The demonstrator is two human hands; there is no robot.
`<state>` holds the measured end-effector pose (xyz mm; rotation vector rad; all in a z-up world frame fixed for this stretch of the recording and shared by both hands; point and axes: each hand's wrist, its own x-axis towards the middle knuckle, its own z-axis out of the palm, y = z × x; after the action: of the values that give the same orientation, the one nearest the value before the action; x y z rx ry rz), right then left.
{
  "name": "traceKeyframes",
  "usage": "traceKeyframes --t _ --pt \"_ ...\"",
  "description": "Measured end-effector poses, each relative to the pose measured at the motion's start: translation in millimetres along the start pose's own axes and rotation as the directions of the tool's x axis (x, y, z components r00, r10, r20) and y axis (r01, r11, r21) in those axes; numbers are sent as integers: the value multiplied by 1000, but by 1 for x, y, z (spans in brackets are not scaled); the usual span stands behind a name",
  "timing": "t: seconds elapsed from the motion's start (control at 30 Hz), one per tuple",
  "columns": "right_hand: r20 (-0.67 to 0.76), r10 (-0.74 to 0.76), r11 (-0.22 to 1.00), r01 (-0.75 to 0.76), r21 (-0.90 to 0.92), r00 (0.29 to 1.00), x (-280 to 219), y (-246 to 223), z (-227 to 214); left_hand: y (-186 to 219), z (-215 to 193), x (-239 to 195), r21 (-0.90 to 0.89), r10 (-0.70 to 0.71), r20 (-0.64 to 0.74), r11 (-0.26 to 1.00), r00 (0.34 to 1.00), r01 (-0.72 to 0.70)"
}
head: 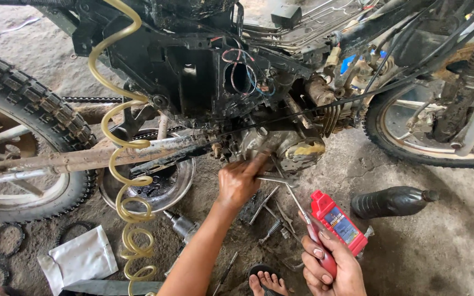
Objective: The person crouches beside a motorcycle frame on the ground and works on its engine area, using wrenches and a screwdriver to loosen, remove and reposition bolts and small parts, at one point reaching to the far side of the frame to work on the chain and rear section before returning to the engine.
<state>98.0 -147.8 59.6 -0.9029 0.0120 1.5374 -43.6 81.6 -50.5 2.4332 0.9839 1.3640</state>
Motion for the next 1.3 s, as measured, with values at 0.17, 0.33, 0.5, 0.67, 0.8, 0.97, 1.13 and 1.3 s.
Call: traceKeyframes --t 0.17,0.33,0.5,0.67,0.8,0.97,1.13,1.3 --pt "20 17 1000 -17 -12 1000 3 -3 0 34 -10 -36 -170 -496 275 818 824 549" --pt "-61 28 997 -32 -75 998 0 -4 7 45 -15 -45 -260 -633 345 644 692 719" --pt "-95 22 994 -32 -102 995 -1 -5 13 51 -27 -31 -245 -670 384 589 635 770" --pt "-109 8 994 -19 -107 994 1 -4 8 44 -17 -38 -230 -660 369 617 654 752" --pt "-77 14 992 -24 -126 997 3 -5 3 43 -5 -38 -177 -689 390 595 611 784" --pt "-58 25 990 -33 -137 998 6 -3 -6 41 8 -44 -270 -647 340 628 682 730" --pt "-48 48 992 -54 -113 998 11 3 -22 26 -15 -28 -198 -609 420 662 673 723" --pt "-87 -20 998 15 -53 996 14 16 -24 34 -82 47 454 -566 671 824 480 338"
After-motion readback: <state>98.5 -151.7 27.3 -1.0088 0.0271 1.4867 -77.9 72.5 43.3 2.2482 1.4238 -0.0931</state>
